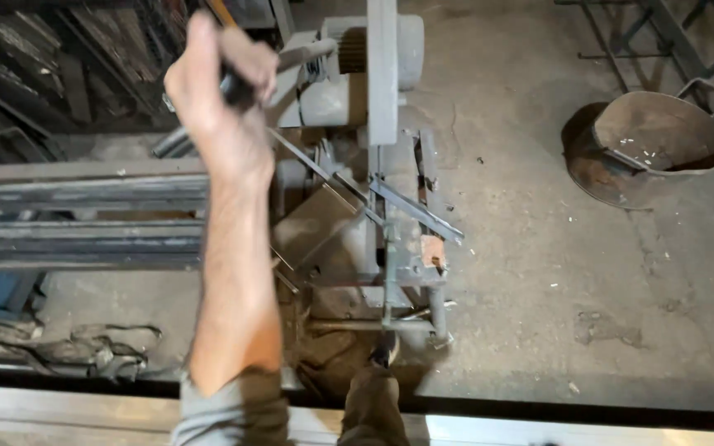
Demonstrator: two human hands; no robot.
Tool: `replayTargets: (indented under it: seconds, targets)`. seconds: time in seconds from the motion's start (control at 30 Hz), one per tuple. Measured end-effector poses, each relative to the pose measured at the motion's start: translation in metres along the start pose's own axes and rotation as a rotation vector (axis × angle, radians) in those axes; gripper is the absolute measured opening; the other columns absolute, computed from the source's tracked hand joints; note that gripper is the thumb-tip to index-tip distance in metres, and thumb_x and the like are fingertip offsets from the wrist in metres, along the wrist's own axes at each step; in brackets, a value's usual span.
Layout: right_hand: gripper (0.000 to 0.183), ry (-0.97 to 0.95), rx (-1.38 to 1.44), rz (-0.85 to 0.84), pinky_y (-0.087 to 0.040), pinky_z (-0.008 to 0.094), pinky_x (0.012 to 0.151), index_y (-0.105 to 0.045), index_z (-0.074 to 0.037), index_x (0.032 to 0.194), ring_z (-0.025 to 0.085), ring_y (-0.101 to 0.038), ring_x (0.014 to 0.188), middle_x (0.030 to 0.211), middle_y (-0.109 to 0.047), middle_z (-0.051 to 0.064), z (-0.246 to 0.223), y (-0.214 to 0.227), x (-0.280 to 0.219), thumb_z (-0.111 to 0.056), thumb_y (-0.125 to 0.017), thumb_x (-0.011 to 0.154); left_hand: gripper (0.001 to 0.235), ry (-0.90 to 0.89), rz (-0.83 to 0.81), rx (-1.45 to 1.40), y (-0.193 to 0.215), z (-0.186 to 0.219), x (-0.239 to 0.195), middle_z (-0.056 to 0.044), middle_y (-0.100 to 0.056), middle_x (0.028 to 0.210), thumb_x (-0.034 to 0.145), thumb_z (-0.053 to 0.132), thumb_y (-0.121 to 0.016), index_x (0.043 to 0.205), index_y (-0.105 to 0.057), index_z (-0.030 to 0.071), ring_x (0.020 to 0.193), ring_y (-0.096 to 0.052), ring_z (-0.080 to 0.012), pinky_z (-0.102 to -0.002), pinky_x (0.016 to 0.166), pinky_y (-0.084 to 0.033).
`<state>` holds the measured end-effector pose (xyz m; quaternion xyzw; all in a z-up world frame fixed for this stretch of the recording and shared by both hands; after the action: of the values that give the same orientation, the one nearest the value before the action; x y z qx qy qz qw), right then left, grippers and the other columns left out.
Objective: Cutting metal bars using a chop saw.
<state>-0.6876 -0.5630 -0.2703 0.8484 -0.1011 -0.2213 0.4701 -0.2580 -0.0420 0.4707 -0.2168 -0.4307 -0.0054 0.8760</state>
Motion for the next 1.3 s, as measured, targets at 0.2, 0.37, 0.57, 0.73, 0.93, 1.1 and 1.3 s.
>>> replayTargets:
  seconds: [0.2,0.37,0.57,0.73,0.93,1.1,1.3]
  targets:
    - [0.058,0.189,0.117,0.149,-0.058,0.046,0.092,-0.069,-0.002,0.121,0.040,-0.073,0.107,0.110,-0.076,0.025,-0.296,0.236,0.129,-0.053,-0.060,0.094,0.068,0.087,-0.108,-0.054,-0.001,0.031,-0.061,-0.008,-0.049,0.062,0.120,0.049,-0.046,0.068,-0.052,0.006,0.060,-0.046,-0.0208,-0.036,0.077,-0.041]
    - [0.074,0.296,0.070,-0.024,-0.055,0.047,0.094,-0.055,-0.008,0.141,0.037,-0.071,0.111,0.116,-0.073,0.022,-0.463,0.250,0.224,-0.060,-0.062,0.089,0.083,0.278,-0.222,0.196,0.013,0.040,-0.049,-0.012,-0.061,0.073,0.099,0.081,-0.039,0.076,-0.063,0.005,0.060,-0.059,-0.0218,-0.039,0.076,-0.051]
    - [0.057,0.304,-0.234,-0.187,-0.054,0.054,0.093,-0.066,-0.013,0.125,0.042,-0.069,0.108,0.111,-0.073,0.023,-0.511,0.204,0.282,-0.060,-0.055,0.095,0.072,0.788,-0.649,0.483,-0.023,0.014,-0.009,-0.006,-0.074,0.071,0.094,0.068,-0.052,0.122,-0.077,0.007,0.063,-0.073,-0.0183,-0.038,0.066,-0.064]
    - [0.054,0.406,-0.310,-0.225,-0.055,0.055,0.087,-0.076,-0.009,0.101,0.043,-0.072,0.098,0.099,-0.075,0.024,-0.490,0.222,0.265,-0.052,-0.045,0.105,0.046,1.013,-0.739,1.132,-0.026,0.006,-0.012,-0.005,-0.078,0.074,0.087,0.034,-0.067,0.130,-0.073,0.018,0.066,-0.080,-0.0161,-0.037,0.074,-0.065]
    - [0.044,0.384,-0.179,-0.416,-0.053,0.057,0.082,-0.069,-0.007,0.113,0.046,-0.069,0.095,0.096,-0.074,0.025,-0.409,0.214,0.278,-0.042,-0.044,0.105,0.052,0.119,-0.964,1.375,-0.055,0.026,-0.017,-0.015,-0.061,0.124,0.100,0.041,-0.058,0.138,-0.056,0.005,0.107,-0.065,-0.0265,-0.035,0.090,-0.057]
    - [0.047,0.674,0.131,-0.516,-0.057,0.051,0.077,-0.061,0.002,0.125,0.037,-0.073,0.089,0.096,-0.074,0.019,-0.380,0.198,0.325,-0.038,-0.051,0.102,0.067,1.295,-0.650,1.664,-0.045,0.015,-0.028,-0.006,-0.060,0.108,0.093,0.051,-0.058,0.147,-0.047,0.013,0.086,-0.066,-0.0194,-0.039,0.078,-0.060]
    - [0.039,0.441,0.168,-0.839,-0.054,0.041,0.059,-0.063,-0.004,0.118,0.022,-0.066,0.063,0.073,-0.063,0.008,-0.379,0.193,0.351,-0.036,-0.048,0.103,0.068,0.829,-0.327,2.328,-0.004,0.032,-0.106,-0.016,-0.065,0.068,0.089,0.069,-0.066,0.108,-0.074,0.004,0.064,-0.067,-0.0315,-0.047,0.061,-0.056]
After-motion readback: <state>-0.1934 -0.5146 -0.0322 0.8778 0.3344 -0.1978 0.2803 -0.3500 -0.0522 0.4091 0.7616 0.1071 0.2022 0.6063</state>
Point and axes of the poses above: each hand's wrist, its own x-axis towards the middle knuckle, its own y-axis out of the back of the hand, z = x × y, the point moved 6 cm from there along x, towards the middle knuckle
